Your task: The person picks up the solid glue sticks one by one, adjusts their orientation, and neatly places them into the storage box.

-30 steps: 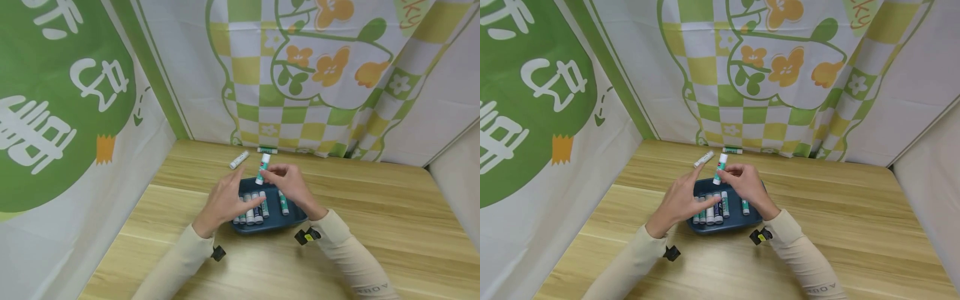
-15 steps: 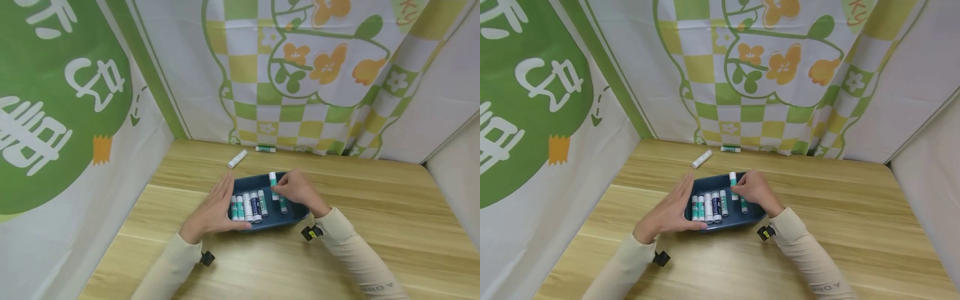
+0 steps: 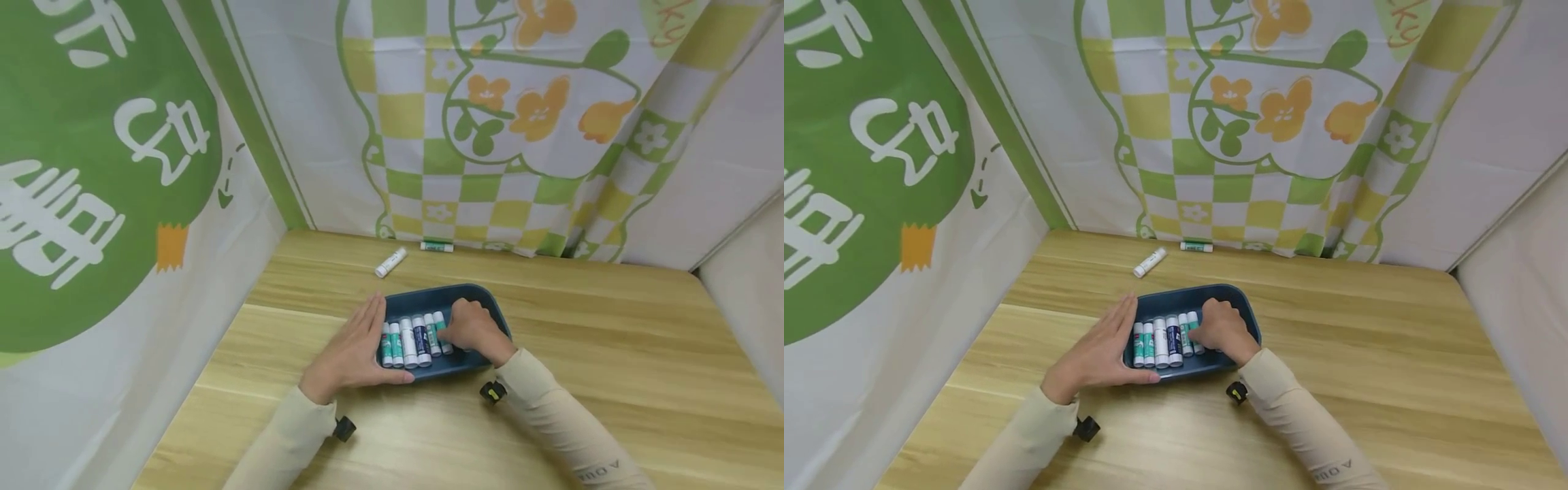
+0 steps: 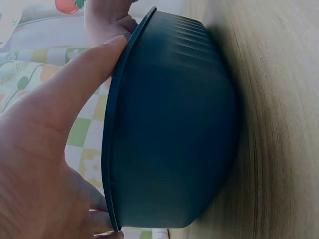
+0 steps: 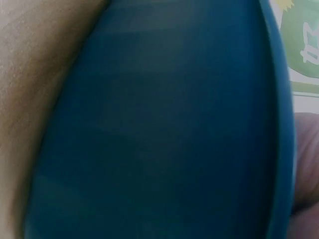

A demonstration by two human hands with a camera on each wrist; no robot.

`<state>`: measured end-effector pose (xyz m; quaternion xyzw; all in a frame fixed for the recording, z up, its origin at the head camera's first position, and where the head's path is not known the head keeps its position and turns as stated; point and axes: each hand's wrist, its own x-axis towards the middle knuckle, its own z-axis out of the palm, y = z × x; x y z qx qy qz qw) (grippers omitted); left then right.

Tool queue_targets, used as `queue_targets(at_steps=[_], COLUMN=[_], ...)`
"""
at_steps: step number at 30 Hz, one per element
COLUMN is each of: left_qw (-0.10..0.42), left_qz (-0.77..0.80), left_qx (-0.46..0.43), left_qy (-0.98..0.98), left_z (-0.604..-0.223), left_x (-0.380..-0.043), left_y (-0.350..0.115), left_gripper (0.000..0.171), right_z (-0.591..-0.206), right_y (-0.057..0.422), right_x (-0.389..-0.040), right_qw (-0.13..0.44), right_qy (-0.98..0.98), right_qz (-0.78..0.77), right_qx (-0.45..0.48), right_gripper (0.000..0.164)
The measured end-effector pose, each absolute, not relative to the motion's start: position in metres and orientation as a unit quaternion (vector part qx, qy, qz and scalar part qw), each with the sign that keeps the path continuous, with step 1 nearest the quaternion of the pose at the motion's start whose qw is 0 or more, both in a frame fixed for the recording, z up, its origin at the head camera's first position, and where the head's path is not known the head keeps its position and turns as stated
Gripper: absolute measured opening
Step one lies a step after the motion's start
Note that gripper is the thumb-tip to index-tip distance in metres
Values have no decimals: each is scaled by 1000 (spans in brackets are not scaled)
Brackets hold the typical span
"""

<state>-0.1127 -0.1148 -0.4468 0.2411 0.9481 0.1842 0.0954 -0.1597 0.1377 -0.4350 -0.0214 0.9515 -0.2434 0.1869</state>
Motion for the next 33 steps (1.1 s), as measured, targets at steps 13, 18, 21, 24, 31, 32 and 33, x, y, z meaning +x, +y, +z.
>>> queue_targets(at_steps=[13,18,21,24,31,32,33], left_qw=[107,117,118,117,106,106,105], left_qz=[180,181,182,182,188,190,192], left_qx=[234,232,229,225,220,220,220], left_qy=[949,948,949,950,951,951,951], left_z=[-454,-456,-455,-453,-450,-449,-448], left_x=[-106,-101,-101,-103,-108,-109,-109], left_y=[-116,-118,-118,-119,-118,-117,-117], left_gripper=[145,144,144,145,145,145,145], right_z=[-443,-444,-432,-413,-370,-367,-364], right_y=[134,134,133,129,114,111,108], right_x=[-151,-146,-149,-159,-190,-194,-198], right_qw=[194,206,202,185,105,97,90], right_qy=[953,949,948,948,947,947,947], right_qz=[-226,-226,-226,-229,-246,-248,-249], right_qx=[-44,-73,-93,-121,-177,-180,-184], right_gripper=[59,62,64,65,63,63,62])
